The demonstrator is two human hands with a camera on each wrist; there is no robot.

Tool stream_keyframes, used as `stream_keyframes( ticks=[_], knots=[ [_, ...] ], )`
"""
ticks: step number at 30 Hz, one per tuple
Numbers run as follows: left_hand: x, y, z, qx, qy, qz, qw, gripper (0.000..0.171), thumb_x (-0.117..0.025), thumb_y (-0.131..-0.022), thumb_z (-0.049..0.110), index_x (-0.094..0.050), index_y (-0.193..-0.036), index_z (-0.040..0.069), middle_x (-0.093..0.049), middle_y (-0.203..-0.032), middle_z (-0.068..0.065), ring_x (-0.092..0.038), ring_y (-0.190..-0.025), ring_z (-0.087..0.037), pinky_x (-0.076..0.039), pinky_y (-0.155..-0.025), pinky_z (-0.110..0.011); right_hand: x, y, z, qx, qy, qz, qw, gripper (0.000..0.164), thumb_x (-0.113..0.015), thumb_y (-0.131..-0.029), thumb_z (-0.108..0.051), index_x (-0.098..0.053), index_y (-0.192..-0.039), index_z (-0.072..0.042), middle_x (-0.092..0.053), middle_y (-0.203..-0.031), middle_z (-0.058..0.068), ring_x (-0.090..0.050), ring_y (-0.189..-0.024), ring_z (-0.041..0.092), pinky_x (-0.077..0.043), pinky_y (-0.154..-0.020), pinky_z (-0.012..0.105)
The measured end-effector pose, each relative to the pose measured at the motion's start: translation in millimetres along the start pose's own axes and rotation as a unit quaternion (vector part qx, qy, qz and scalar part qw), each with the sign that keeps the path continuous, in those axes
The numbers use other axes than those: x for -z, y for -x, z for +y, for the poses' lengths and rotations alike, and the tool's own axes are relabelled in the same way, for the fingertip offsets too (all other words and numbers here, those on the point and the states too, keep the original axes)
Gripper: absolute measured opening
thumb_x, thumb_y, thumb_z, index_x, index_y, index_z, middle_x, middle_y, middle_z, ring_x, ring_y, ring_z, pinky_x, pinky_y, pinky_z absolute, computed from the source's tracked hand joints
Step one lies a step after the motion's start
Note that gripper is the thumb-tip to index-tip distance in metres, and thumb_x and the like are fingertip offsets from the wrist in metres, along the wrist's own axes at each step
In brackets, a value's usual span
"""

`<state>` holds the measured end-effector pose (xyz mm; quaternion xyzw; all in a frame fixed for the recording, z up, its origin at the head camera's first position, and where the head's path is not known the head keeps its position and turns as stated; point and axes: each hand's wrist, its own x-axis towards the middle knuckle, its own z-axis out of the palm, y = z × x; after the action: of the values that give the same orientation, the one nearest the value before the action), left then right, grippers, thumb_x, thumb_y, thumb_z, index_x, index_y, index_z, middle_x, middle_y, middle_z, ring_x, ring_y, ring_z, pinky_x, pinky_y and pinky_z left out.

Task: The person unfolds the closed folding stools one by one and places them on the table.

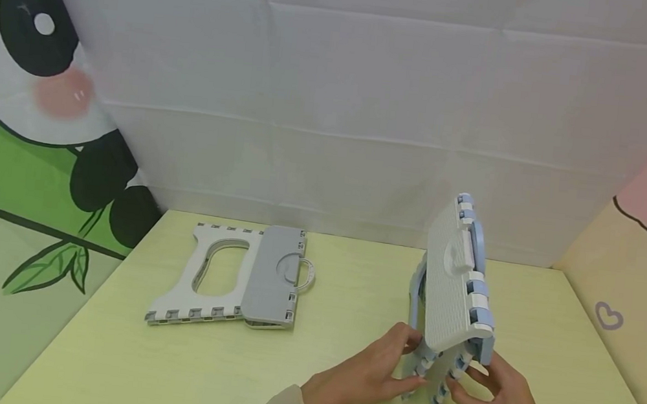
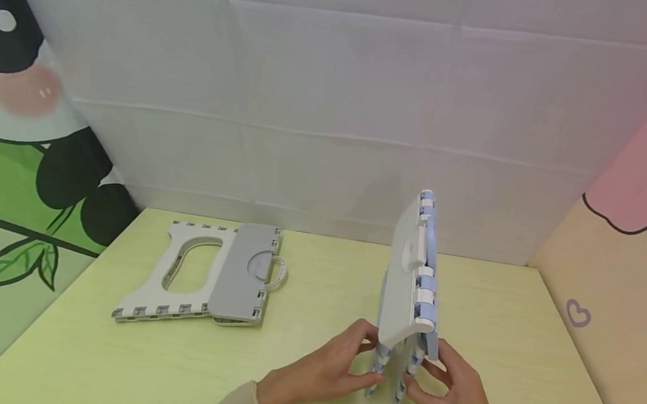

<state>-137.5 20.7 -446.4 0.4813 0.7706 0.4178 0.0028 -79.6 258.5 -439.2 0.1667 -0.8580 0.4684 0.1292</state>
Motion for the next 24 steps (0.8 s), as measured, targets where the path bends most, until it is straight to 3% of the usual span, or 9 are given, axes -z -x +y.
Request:
stream_keyframes(
  ticks=[10,18,24],
  knots=[
    [1.8,2.3,0.4,0.024,0.014,0.001,0.9996,0.05,-0.074,-0.095,0.008,-0.039,-0.129,-0.002,-0.051,-0.128,-0.012,-0.053,-0.125,-0.011,-0.042,-0.108,-0.017,5,2,1,-0.033,0.027,0.0,0.999,0.071,-0.088,-0.078,-0.001,-0.056,-0.141,-0.003,-0.053,-0.133,-0.027,-0.057,-0.112,-0.01,-0.062,-0.08,0.032],
    [2.8,4.8,-2.2,-0.002,-0.014,0.016,0.9998,0.05,-0.075,-0.094,0.006,-0.039,-0.129,-0.002,-0.051,-0.125,-0.012,-0.055,-0.121,-0.01,-0.043,-0.106,-0.015,9,4,4,-0.021,0.04,0.005,0.999,0.073,-0.089,-0.077,-0.001,-0.056,-0.143,-0.004,-0.054,-0.132,-0.028,-0.06,-0.11,-0.007,-0.062,-0.078,0.026],
    [6.0,6.1,0.0,0.022,0.008,0.009,0.9997,0.05,-0.074,-0.094,0.005,-0.039,-0.13,-0.001,-0.051,-0.126,-0.012,-0.055,-0.121,-0.011,-0.043,-0.107,-0.016,13,6,9,-0.036,0.038,0.002,0.999,0.074,-0.088,-0.079,-0.004,-0.055,-0.145,-0.008,-0.057,-0.13,-0.025,-0.058,-0.113,-0.008,-0.062,-0.077,0.027]
  ],
)
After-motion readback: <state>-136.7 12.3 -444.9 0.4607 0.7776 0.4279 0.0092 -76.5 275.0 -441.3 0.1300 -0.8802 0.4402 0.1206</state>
